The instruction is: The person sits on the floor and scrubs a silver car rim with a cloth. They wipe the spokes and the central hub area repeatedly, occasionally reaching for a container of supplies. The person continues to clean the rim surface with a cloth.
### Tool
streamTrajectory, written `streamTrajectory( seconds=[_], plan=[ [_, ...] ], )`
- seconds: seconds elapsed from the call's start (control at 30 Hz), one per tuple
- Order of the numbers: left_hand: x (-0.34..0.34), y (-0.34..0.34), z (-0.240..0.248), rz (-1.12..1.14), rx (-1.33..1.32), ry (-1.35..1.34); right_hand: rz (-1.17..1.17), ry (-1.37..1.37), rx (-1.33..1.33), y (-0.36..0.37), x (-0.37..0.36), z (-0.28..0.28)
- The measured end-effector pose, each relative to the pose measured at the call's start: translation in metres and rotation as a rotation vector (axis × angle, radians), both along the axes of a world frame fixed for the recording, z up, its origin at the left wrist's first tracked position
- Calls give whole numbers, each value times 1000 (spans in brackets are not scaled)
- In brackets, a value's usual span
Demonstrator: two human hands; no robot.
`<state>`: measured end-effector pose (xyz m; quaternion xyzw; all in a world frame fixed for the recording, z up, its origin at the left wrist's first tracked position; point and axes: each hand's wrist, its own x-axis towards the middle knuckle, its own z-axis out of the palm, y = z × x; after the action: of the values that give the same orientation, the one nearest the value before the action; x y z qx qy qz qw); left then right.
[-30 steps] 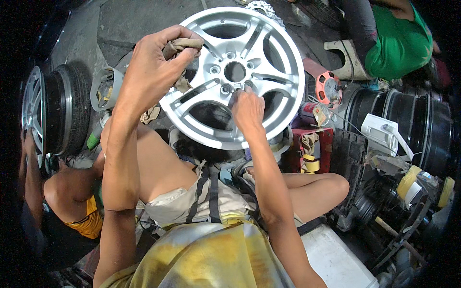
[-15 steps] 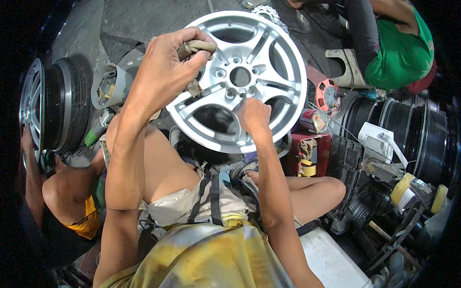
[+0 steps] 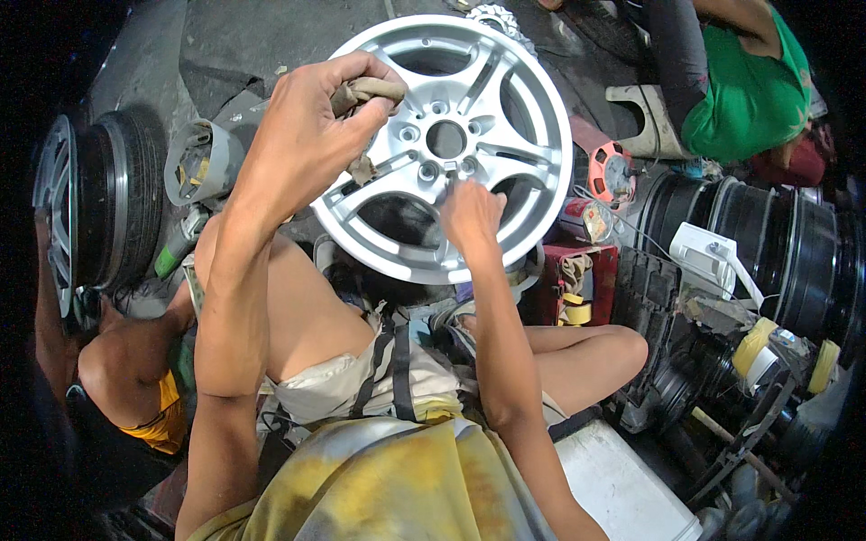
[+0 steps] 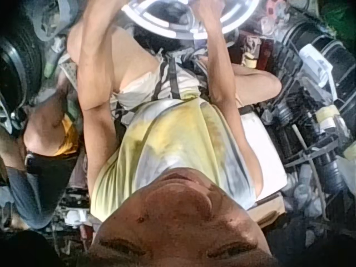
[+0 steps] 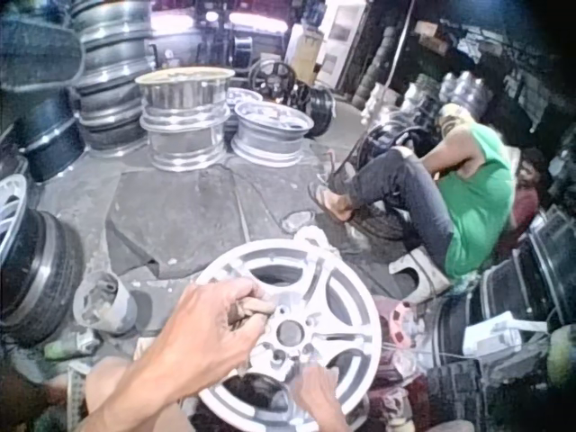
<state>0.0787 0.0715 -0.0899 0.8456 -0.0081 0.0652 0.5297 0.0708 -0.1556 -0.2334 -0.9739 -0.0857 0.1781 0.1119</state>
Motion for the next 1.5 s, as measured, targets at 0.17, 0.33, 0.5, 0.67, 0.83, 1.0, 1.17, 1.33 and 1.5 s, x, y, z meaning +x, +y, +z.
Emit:
streamTrajectory(
  seconds=[0.17, 0.33, 0.5, 0.67, 0.83, 1.0, 1.17, 1.33, 1.5],
  plan=[
    [2, -3, 5, -24, -35, 66, -6, -101, 59, -3, -1, -8],
    [2, -8, 7, -23, 10, 102, -52, 134, -25, -2, -2, 10],
    [6, -16, 8, -24, -35, 137, -65, -97, 144, -1, 5, -8],
    [5, -15, 0, -40, -7, 85, -75, 0, 39, -5, -7, -7],
    [5, -20, 7, -40, -49, 126, -55, -174, 101, 2, 3, -10],
    [2, -10, 7, -23, -21, 92, 19, 21, 63, -28, -6, 5],
    [-2, -2, 6, -32, -34, 60, -58, -208, 277, -57, -18, 53],
    [-2, 2, -1, -4, -25, -15, 411, -159, 233, -64, -1, 48],
    [2, 4, -4, 8, -38, -85, 1040, -233, -187, -45, 52, 27]
  ],
)
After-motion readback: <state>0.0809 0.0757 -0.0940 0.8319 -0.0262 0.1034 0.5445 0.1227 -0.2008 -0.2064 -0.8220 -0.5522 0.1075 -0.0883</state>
